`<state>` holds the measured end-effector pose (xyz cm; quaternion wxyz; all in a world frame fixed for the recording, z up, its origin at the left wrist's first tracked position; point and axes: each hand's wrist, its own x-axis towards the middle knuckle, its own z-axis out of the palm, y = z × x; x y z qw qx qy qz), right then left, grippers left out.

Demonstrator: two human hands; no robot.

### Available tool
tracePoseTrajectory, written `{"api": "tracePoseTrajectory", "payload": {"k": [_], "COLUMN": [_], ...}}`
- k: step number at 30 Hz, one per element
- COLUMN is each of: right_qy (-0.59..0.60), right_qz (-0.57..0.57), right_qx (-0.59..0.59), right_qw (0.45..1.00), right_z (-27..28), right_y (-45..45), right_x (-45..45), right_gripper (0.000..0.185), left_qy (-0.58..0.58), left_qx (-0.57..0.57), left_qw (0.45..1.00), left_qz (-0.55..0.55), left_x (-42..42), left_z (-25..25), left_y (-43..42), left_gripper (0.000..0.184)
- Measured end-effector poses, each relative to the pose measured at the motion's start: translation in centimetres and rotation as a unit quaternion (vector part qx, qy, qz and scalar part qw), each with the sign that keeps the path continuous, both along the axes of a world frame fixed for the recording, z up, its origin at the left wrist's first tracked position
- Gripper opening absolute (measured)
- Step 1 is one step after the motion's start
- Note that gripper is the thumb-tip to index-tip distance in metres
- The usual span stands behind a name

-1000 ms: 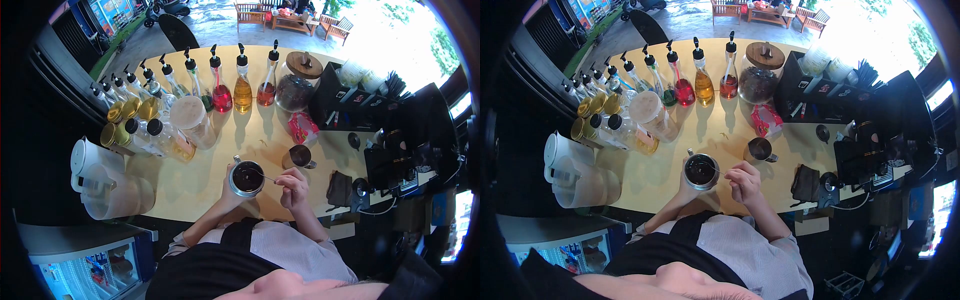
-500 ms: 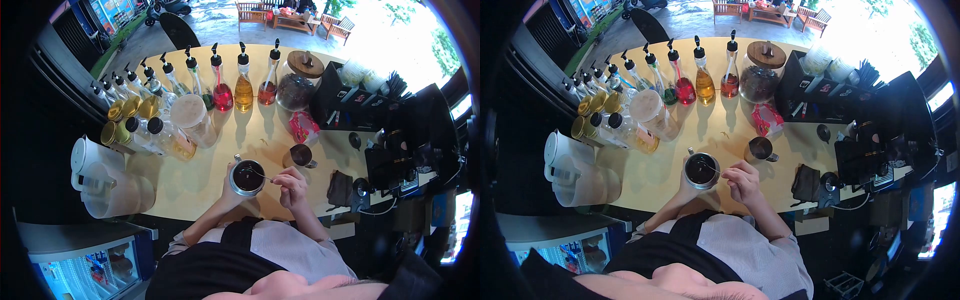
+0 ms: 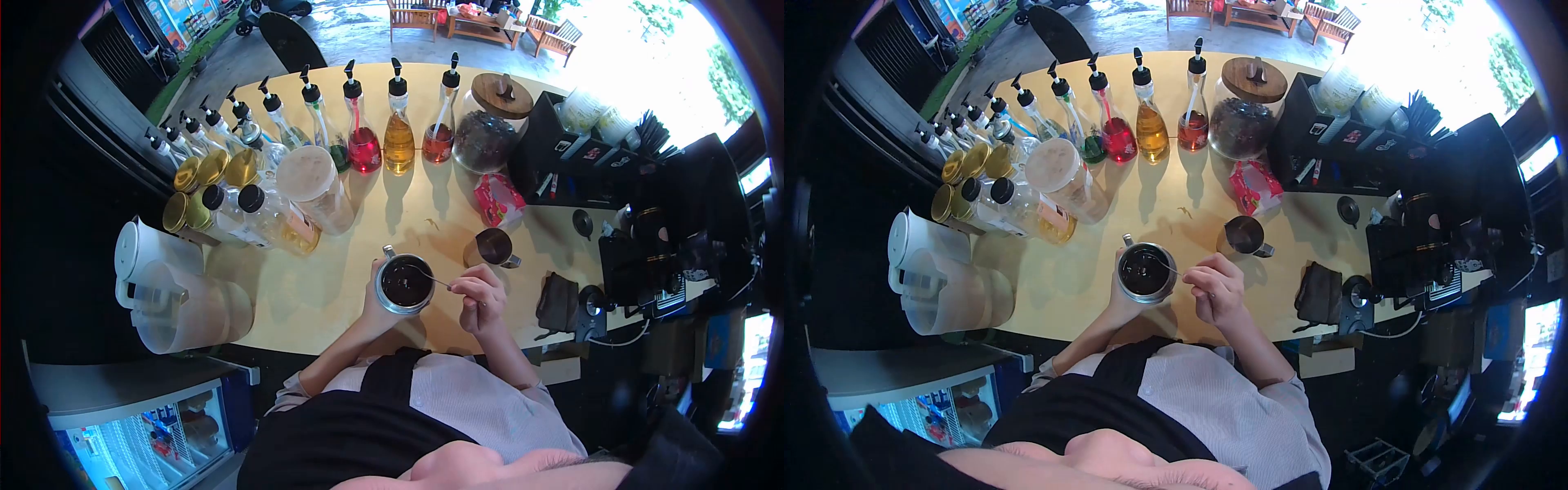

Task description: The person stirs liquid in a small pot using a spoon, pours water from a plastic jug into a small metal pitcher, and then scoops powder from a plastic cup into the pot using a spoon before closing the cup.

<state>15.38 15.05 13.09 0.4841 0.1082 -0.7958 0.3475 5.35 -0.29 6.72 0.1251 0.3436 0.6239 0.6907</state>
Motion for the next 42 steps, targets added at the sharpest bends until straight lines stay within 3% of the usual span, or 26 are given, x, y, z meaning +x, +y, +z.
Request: {"api": "tracePoseTrajectory", "payload": {"k": [42], "right_qy": [0.006], "right_qz": [0.017], "right_qx": [-0.019], "right_qw": [1.0], "right_z": [0.26], "right_y": [0.08], "right_x": [-0.31], "right_gripper": [0.022], "left_qy": [-0.04], "left_qx": [0.0], "left_qw": [0.999], "left_qz": [-0.016], "left_x": [0.1], "left_z": [-0.19], "left_y": [-0.04], "left_gripper": [0.079]}}
